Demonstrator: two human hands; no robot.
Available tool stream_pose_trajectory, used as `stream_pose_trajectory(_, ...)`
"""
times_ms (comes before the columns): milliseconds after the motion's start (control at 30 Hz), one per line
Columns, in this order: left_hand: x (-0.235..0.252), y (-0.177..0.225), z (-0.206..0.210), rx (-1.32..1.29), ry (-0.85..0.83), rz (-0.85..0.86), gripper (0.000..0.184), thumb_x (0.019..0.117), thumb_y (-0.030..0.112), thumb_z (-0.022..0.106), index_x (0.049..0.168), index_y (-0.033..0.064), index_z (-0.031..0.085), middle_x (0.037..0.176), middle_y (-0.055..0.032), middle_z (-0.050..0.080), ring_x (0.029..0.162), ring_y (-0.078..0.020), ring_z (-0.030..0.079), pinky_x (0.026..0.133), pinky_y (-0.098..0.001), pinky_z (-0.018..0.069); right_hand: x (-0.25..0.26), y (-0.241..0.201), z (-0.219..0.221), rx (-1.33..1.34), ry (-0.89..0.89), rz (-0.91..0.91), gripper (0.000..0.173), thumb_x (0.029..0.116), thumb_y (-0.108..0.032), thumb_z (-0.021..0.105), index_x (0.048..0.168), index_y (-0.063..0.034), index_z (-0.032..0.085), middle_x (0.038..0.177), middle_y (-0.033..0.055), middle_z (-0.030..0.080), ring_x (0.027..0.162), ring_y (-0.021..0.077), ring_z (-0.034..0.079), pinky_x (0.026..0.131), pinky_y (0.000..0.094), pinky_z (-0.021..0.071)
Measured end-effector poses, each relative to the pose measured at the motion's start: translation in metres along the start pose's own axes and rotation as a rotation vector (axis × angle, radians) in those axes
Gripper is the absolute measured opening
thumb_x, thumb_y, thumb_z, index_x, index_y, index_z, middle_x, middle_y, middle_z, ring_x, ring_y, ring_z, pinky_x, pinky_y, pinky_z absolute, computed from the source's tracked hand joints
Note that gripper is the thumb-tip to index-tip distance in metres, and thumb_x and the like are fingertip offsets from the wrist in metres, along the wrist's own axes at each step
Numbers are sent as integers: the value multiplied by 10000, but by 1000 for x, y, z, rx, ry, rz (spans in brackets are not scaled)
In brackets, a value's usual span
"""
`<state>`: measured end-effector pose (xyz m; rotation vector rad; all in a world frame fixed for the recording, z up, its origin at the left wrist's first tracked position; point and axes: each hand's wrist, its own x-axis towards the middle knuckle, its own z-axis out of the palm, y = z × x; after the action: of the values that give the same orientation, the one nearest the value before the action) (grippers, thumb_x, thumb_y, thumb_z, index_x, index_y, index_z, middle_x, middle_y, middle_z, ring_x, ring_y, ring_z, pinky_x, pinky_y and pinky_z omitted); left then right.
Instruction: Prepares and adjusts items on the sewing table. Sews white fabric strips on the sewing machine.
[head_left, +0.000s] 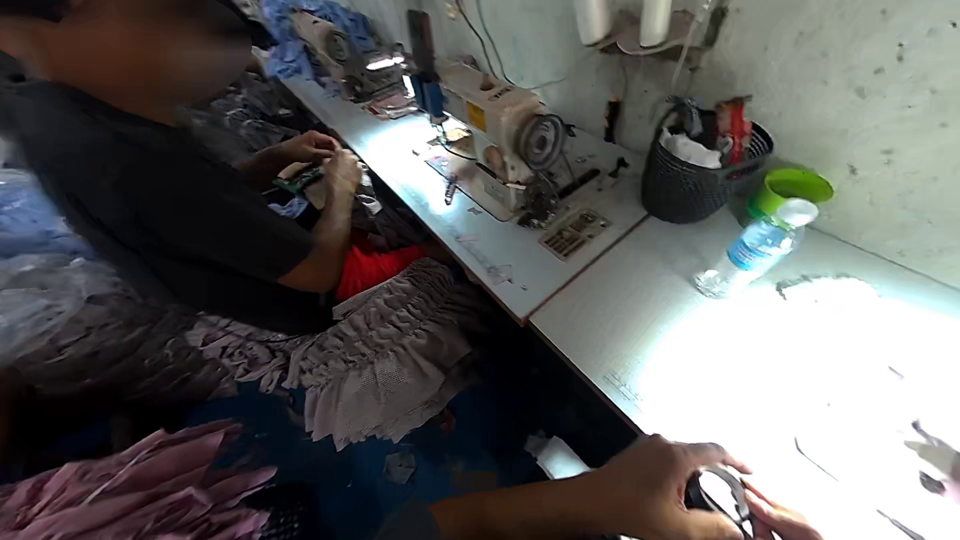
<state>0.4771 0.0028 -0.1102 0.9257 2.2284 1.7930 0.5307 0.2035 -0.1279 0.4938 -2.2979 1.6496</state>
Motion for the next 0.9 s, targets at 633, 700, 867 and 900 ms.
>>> stream_pose_trajectory(633,-2,-4,16,-462,124,-135,118,893,135,788,930,69,697,1183,-89,738,1088,-147,721,905,-295,615,-10,-16,4,83,320,98,234,905,-92,746,1128,-19,740,1131,84,747,1053,150,713,928,299,608)
stream_pose_trajectory(700,-2,-4,18,-449,123,-122,115,889,148,793,935,87,708,1185,-68,740,1091,-134,717,913,-286,610,-12,-17,3,45,323,77,223,906,-98,751,1113,-16,741,1128,90,745,1073,141,704,933,285,600)
stream_pose_trajectory(867,-4,-9,17,-415,41,-11,133,886,145,804,975,90,721,1305,-104,690,1232,-184,652,1018,-331,560,-11,-20,-3,37,311,91,177,937,-95,704,1090,-20,753,1095,68,748,1046,109,702,920,263,596)
stream_pose_trajectory(900,-4,-8,16,-391,23,6,138,882,139,806,972,84,717,1311,-109,687,1249,-195,644,1035,-343,553,-9,-20,-6,10,297,88,168,944,-93,693,1078,-16,760,1083,70,753,1034,101,703,910,253,594)
